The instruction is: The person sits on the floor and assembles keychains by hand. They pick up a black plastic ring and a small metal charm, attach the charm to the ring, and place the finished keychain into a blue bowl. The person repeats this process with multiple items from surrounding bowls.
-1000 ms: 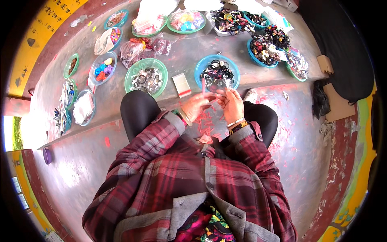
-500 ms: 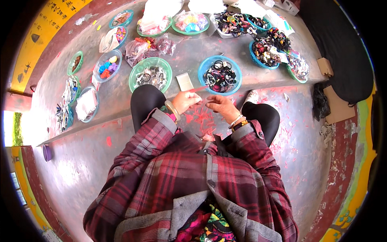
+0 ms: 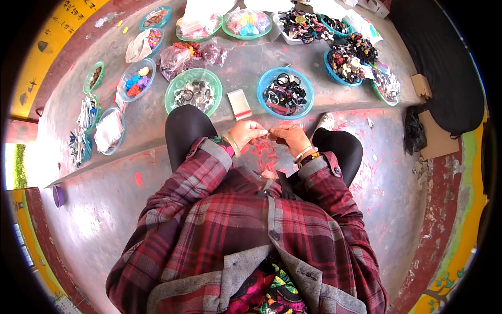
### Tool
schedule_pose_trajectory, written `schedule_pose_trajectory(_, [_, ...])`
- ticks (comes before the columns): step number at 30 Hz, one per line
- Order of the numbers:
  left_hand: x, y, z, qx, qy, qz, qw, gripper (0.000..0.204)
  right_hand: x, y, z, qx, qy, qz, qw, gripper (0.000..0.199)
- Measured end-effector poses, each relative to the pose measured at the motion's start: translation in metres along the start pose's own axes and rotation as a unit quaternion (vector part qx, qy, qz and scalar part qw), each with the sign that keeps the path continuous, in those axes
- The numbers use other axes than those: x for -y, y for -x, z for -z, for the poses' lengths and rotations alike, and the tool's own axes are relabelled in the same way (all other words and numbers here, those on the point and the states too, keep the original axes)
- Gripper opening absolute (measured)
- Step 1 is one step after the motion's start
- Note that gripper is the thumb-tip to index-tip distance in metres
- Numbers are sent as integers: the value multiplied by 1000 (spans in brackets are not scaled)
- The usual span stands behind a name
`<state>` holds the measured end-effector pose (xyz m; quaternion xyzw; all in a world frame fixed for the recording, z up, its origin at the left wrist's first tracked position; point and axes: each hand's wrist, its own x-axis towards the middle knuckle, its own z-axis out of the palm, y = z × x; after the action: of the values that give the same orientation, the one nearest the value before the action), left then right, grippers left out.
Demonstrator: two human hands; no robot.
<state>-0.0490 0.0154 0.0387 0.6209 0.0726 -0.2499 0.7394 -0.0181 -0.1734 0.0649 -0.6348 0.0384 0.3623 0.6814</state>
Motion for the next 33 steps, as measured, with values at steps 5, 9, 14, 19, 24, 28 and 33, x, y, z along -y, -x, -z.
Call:
schedule_pose_trajectory(5, [3,-4,2,7,2,3,1000,20,0,0,0,3,-2,14,1000,14])
schedule_pose_trajectory(9, [5,-5,1,16,47,9,999,19,-1,-1,1,-6,-4,20,1000,13])
schedule_pose_trajectory(14, [-1,-4,-1,36,105,-5,994,19,2,1,-1,13,-13,23,1000,10])
schedule_pose_trajectory(19, [-2,-3,-1,40,79,-25,996,20,-6,-3,-1,27,-12,31,999,10])
schedule_pose_trajectory(24, [6,-6,1,27,60,-36,997,19,-8,-5,-1,36,-22,37,998,10])
schedule_pose_trajectory(28, [10,-8,3,11,53,-39,998,20,-11,-7,0,34,-15,39,999,10])
schedule_pose_trajectory(33, [4,-4,-1,-5,48,-33,998,21,-13,-9,1,35,-16,44,998,10])
